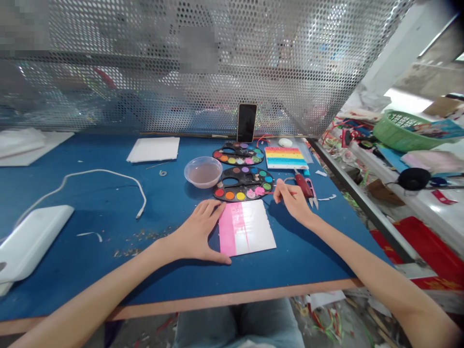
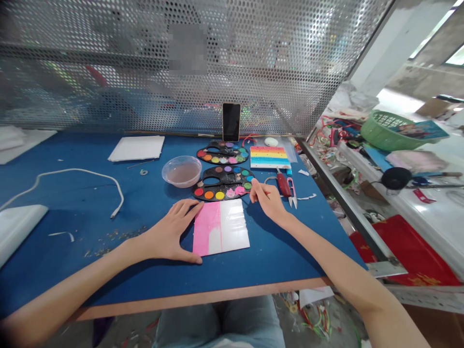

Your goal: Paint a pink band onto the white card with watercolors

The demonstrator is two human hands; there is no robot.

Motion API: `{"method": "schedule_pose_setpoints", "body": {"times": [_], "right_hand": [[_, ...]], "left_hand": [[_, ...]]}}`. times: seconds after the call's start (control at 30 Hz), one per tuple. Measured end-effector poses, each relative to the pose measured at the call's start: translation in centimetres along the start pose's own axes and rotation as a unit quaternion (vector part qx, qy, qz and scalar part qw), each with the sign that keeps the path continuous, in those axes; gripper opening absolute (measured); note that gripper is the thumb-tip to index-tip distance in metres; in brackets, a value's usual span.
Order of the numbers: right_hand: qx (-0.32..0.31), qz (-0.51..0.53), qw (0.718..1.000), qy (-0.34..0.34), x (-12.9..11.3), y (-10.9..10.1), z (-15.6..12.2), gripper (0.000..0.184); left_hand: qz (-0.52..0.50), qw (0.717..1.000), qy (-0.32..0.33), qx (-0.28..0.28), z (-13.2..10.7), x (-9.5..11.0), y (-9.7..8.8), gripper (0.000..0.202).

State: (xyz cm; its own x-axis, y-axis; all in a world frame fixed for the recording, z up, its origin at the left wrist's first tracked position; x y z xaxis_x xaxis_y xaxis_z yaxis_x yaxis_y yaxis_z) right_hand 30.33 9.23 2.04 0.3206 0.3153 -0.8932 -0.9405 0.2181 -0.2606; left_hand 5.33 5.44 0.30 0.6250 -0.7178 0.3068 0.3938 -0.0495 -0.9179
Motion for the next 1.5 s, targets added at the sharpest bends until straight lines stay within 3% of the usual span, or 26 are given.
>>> {"method": "schedule_pose_setpoints", "body": {"times": [0.1, 0.27, 0.4, 1.13, 1.33, 1.5], "right_hand": [[0.001, 0.056, 0.998, 0.002, -1.1, 0.1, -0.7, 0.07], [-0.126, 0.111, 0.979, 0.111, -1.0, 3.7, -3.6, 0.071], [-0.145, 0.129, 0.97, 0.148, -0.7, 5.1, -4.7, 0.065], [-0.175, 0.068, 0.977, 0.1, -1.1, 5.4, -5.0, 0.06], [-0.149, 0.056, 0.982, 0.099, -1.0, 4.9, -4.8, 0.061], [-0.183, 0.07, 0.976, 0.094, -1.1, 5.3, -5.0, 0.058]], "left_hand": [[0.002, 1.0, 0.002, 0.0, 0.1, 0.1, 0.0, 0.128], [0.002, 1.0, 0.0, 0.002, 0.0, 0.0, 0.1, 0.128], [-0.007, 1.0, 0.002, 0.011, -0.1, -0.1, 0.0, 0.127], [-0.002, 1.0, 0.001, 0.008, -0.1, -0.1, 0.2, 0.128], [-0.002, 1.0, 0.003, 0.006, -0.1, -0.2, 0.2, 0.128], [-0.012, 1.0, 0.0, 0.015, -0.1, -0.2, 0.2, 0.127]]}}
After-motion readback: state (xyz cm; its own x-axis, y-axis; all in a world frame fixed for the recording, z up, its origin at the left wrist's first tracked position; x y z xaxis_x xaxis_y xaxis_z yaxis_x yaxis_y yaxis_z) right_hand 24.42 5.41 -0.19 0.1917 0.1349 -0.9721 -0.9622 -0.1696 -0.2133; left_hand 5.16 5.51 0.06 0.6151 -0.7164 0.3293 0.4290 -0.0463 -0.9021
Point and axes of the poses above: each hand's wrist, its own z-axis towards the middle knuckle, its own y-axis out of the palm, x = y × z, the point moved 7 cm from there along z, towards the middle knuckle, and after that the axes turned 12 degrees about x, right-handed, at the moved point
